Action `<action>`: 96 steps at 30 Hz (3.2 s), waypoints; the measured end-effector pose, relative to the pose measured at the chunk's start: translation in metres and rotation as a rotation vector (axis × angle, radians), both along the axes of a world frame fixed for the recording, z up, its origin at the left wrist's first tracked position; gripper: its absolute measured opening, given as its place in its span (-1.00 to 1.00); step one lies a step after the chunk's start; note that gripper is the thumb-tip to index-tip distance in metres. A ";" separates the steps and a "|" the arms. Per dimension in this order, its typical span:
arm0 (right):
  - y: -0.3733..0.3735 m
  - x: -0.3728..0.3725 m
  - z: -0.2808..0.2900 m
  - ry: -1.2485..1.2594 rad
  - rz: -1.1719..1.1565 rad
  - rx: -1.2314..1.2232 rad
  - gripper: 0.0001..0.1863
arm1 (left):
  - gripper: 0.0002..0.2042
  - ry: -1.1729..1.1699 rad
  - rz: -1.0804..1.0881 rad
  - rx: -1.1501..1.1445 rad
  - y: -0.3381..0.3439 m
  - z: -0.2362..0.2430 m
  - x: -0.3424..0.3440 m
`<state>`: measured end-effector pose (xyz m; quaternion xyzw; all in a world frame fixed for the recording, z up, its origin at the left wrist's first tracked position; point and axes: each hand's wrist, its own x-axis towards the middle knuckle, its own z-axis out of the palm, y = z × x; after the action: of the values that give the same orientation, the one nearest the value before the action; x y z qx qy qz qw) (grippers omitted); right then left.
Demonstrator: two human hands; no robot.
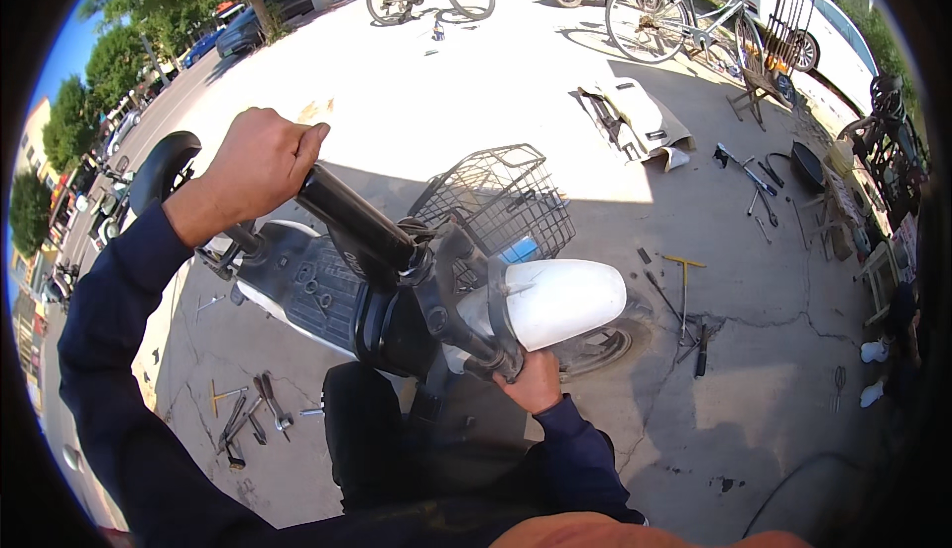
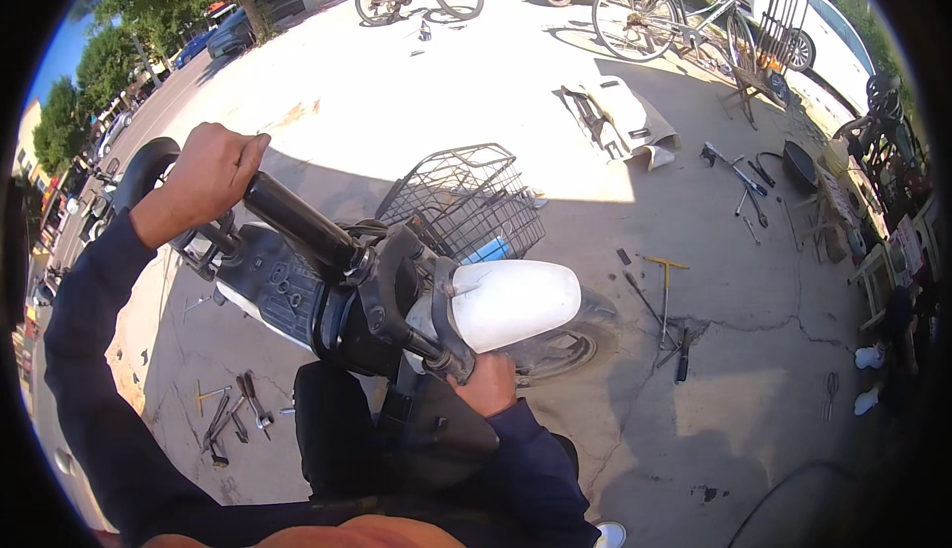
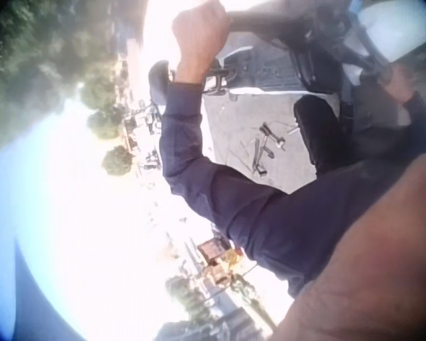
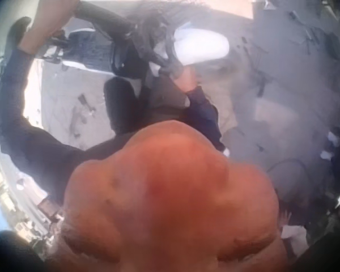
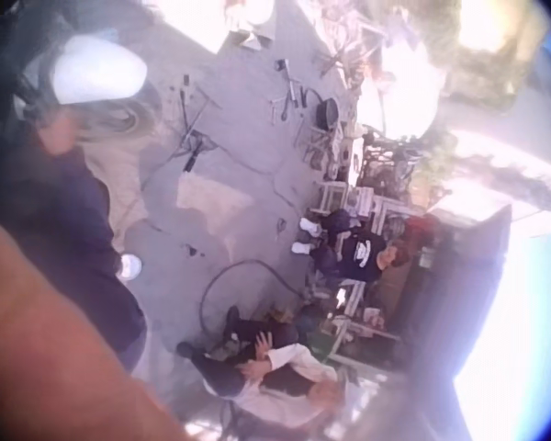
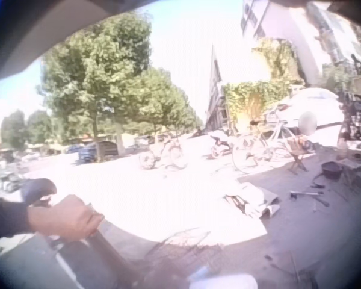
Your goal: The person works on the front fork and handlebar area of a white scooter, using a wrench to loosen and tighten bolts. They repeatedly remove and reattach the handlebar stem, adjusting the front fork assembly and testing the steering movement.
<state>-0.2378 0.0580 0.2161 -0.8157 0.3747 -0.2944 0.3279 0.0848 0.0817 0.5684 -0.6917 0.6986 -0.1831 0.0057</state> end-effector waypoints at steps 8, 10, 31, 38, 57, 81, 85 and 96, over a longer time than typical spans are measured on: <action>0.004 0.011 -0.007 -0.017 -0.021 -0.049 -0.33 | -0.74 0.068 -0.451 -0.262 0.015 -0.009 0.025; 0.001 0.008 -0.013 0.023 -0.045 -0.012 -0.35 | -0.53 0.074 -0.082 0.012 0.004 0.008 0.008; 0.004 0.012 -0.006 -0.089 -0.043 -0.028 -0.47 | -0.70 -0.123 -0.566 -0.309 0.008 -0.020 0.046; 0.004 0.016 -0.004 0.008 -0.069 -0.041 -0.44 | -0.40 0.411 0.506 0.402 -0.007 0.029 0.025; 0.007 0.012 -0.011 -0.045 -0.059 -0.065 -0.36 | -0.58 -0.174 -0.596 -0.335 0.004 -0.017 0.043; 0.000 0.007 -0.014 -0.026 -0.031 -0.010 -0.33 | -0.67 -0.370 -0.117 0.035 -0.004 0.004 0.015; 0.002 0.006 -0.008 -0.026 -0.004 -0.056 -0.30 | -0.63 -0.264 -0.270 -0.095 0.003 0.001 0.019; 0.003 0.019 -0.004 -0.009 -0.049 -0.027 -0.42 | -0.38 1.829 -0.319 -0.796 0.005 -0.097 -0.020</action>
<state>-0.2191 0.0610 0.2126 -0.8093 0.3891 -0.3113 0.3112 0.0651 0.0865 0.4711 -0.4168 0.4074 0.1992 -0.7878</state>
